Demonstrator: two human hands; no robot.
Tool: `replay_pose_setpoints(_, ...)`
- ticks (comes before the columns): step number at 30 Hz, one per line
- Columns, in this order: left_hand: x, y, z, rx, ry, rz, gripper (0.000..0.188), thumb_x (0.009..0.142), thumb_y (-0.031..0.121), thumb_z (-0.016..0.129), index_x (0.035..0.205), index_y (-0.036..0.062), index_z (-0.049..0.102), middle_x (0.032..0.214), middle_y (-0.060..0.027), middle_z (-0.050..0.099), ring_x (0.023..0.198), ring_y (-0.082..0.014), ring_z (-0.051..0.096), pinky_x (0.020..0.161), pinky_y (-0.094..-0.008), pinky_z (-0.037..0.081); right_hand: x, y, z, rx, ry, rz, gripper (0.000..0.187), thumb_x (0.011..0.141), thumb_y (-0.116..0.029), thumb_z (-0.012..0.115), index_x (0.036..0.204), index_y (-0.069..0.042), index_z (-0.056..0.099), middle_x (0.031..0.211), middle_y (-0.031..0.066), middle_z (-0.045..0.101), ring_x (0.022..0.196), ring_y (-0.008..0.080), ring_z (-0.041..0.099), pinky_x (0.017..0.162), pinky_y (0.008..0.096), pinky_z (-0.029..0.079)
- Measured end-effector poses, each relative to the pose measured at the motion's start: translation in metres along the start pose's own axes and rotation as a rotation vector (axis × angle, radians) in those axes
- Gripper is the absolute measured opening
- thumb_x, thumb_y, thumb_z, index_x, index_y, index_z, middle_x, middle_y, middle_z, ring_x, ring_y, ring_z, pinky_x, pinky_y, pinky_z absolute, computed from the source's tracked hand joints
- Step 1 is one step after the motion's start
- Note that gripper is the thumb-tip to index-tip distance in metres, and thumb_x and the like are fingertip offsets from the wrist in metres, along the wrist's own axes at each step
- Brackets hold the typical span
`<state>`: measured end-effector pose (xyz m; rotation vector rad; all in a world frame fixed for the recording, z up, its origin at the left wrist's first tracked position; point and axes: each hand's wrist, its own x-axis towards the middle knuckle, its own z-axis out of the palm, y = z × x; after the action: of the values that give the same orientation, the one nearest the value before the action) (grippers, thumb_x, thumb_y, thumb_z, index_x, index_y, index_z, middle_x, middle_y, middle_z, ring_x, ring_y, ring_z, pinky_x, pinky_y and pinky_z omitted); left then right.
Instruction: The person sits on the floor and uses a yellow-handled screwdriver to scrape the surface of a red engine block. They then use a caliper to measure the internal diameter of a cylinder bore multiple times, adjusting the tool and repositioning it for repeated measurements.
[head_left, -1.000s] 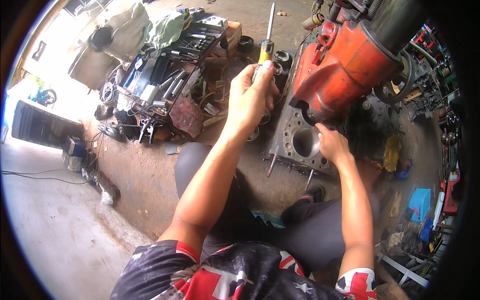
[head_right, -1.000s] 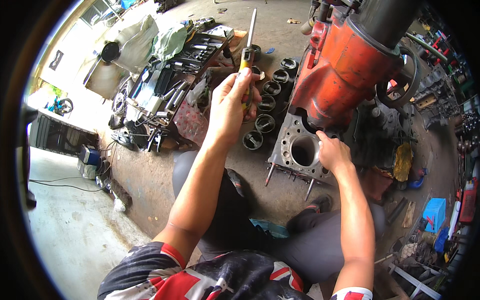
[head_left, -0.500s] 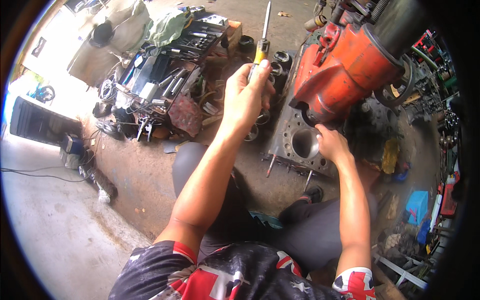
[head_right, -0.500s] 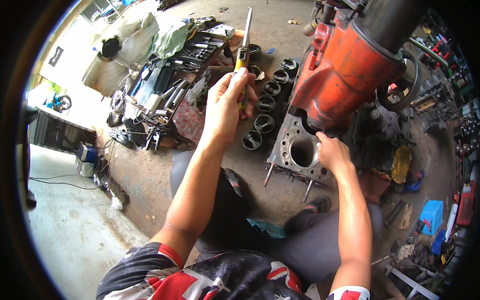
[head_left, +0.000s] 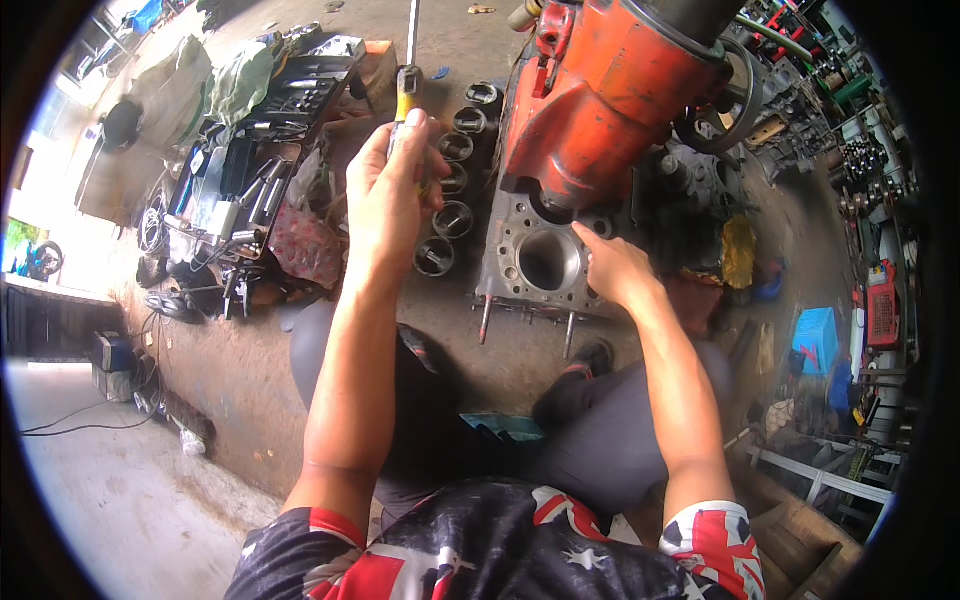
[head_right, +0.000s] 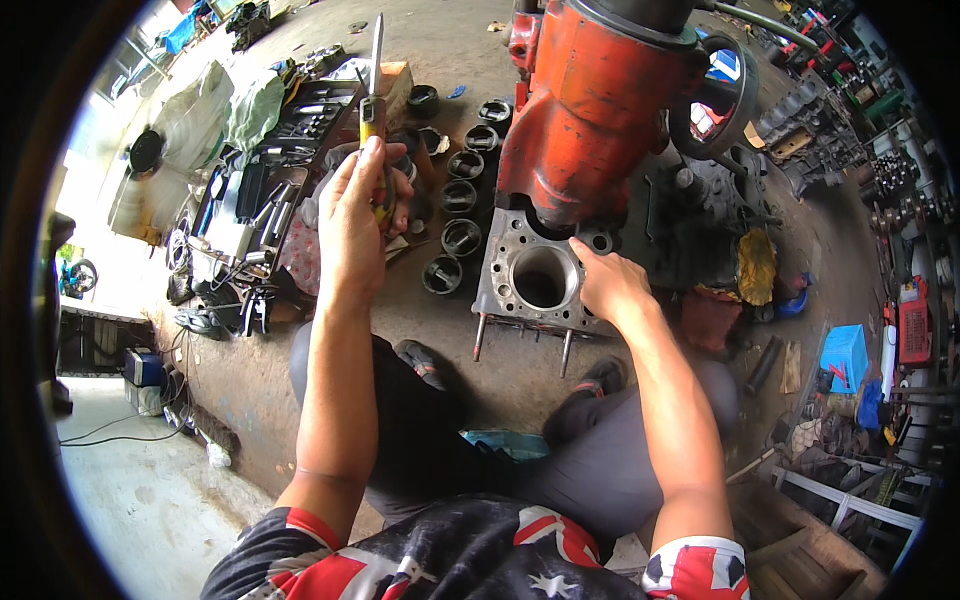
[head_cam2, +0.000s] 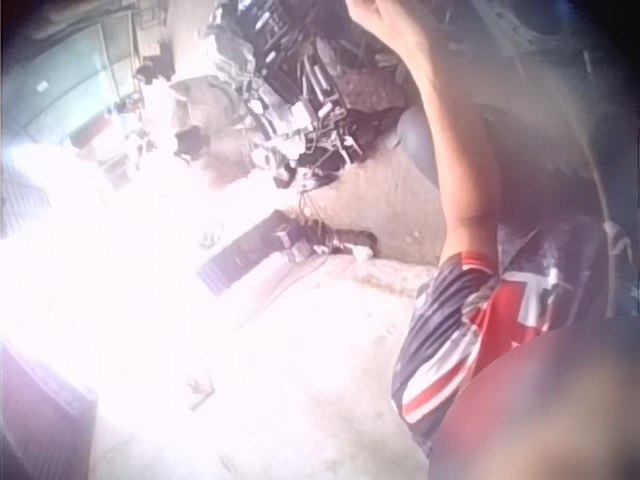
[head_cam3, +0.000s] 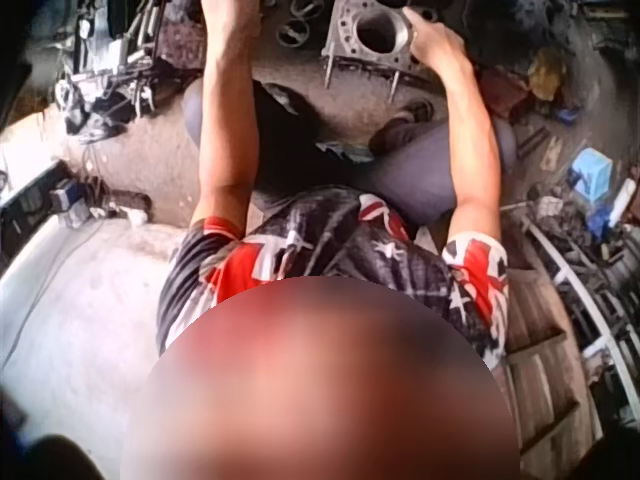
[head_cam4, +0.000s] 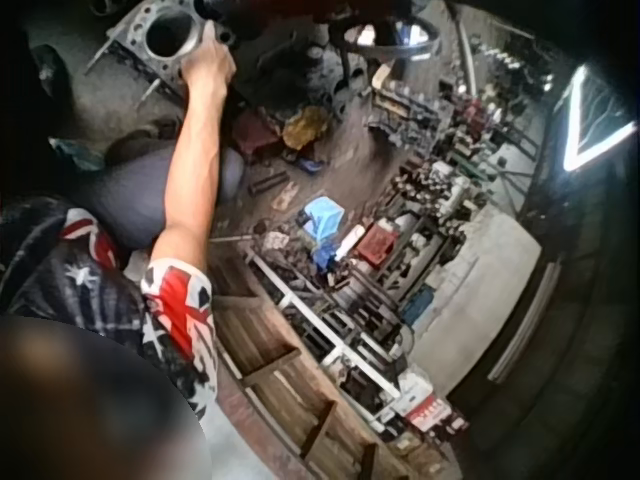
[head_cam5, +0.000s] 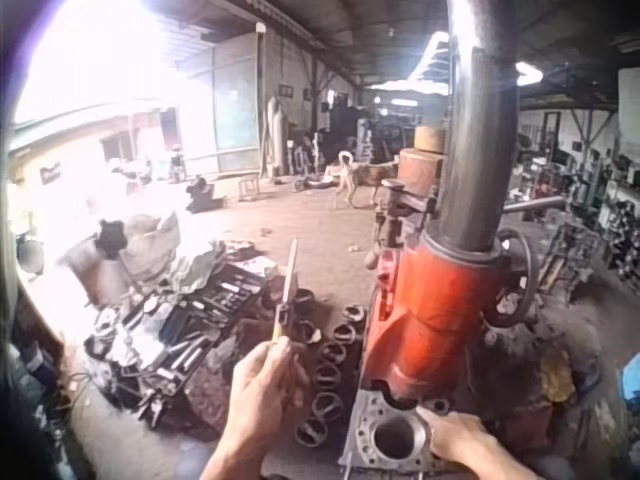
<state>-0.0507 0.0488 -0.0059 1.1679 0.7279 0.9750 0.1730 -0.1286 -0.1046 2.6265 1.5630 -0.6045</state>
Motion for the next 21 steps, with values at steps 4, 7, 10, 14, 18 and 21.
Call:
replay_pose_setpoints(4, -0.001, -0.001, 0.001, 0.001, 0.007, -0.008, 0.034, 0.102, 0.036, 0.06, 0.102, 0.0034, 0.067, 0.071, -0.0007, 0.057, 0.05, -0.0054, 0.045, 0.046, -0.0205, 0.036, 0.002, 0.003, 0.003, 0.01, 0.048, -0.028, 0.061, 0.09, -0.008, 0.051, 0.149, -0.022, 0.049, 0.1, 0.0247, 0.071, 0.096, 0.0428, 0.068, 0.09, 0.0511, 0.052)
replay_pose_setpoints(7, 0.0, -0.001, -0.002, -0.004, 0.012, -0.012, 0.033, 0.102, 0.036, 0.06, 0.103, 0.0039, 0.067, 0.071, -0.0004, 0.057, 0.051, -0.0053, 0.046, 0.046, -0.0203, 0.036, -0.001, 0.004, 0.001, -0.012, 0.03, 0.011, 0.062, 0.088, -0.008, 0.052, 0.148, -0.023, 0.05, 0.101, 0.0245, 0.071, 0.097, 0.0422, 0.068, 0.09, 0.0511, 0.052)
replay_pose_setpoints(10, 0.001, -0.003, -0.005, 0.016, 0.001, -0.014, 0.035, 0.104, 0.036, 0.057, 0.108, 0.0018, 0.066, 0.071, -0.0024, 0.058, 0.051, -0.0077, 0.047, 0.046, -0.0212, 0.036, -0.002, 0.003, -0.002, -0.014, -0.029, 0.059, 0.065, 0.085, -0.009, 0.054, 0.149, -0.024, 0.049, 0.106, 0.0239, 0.071, 0.102, 0.0412, 0.069, 0.092, 0.0504, 0.053)
replay_pose_setpoints(14, 0.0, -0.004, -0.002, 0.072, 0.002, 0.009, 0.034, 0.105, 0.034, 0.054, 0.112, 0.0026, 0.066, 0.071, -0.0021, 0.059, 0.053, -0.0077, 0.048, 0.046, -0.0211, 0.034, 0.001, 0.001, -0.005, -0.002, -0.049, 0.078, 0.064, 0.087, -0.017, 0.055, 0.149, -0.027, 0.047, 0.109, 0.0235, 0.071, 0.104, 0.0411, 0.069, 0.092, 0.0502, 0.053)
replay_pose_setpoints(18, -0.002, -0.002, 0.002, 0.081, 0.041, -0.015, 0.032, 0.104, 0.033, 0.058, 0.11, 0.0029, 0.066, 0.072, 0.0001, 0.057, 0.054, -0.0064, 0.046, 0.049, -0.0214, 0.036, 0.002, 0.0, -0.007, 0.012, -0.044, 0.071, 0.061, 0.09, -0.017, 0.051, 0.151, -0.025, 0.045, 0.112, 0.0234, 0.071, 0.105, 0.0398, 0.069, 0.092, 0.0503, 0.054)
replay_pose_setpoints(21, 0.0, -0.003, -0.001, 0.038, 0.02, -0.021, 0.031, 0.104, 0.032, 0.056, 0.111, 0.0037, 0.066, 0.071, -0.0004, 0.057, 0.052, -0.0064, 0.046, 0.047, -0.021, 0.035, -0.002, 0.0, -0.008, -0.014, -0.083, 0.073, 0.065, 0.089, -0.01, 0.048, 0.153, -0.024, 0.042, 0.111, 0.0215, 0.072, 0.105, 0.037, 0.07, 0.09, 0.0479, 0.055)
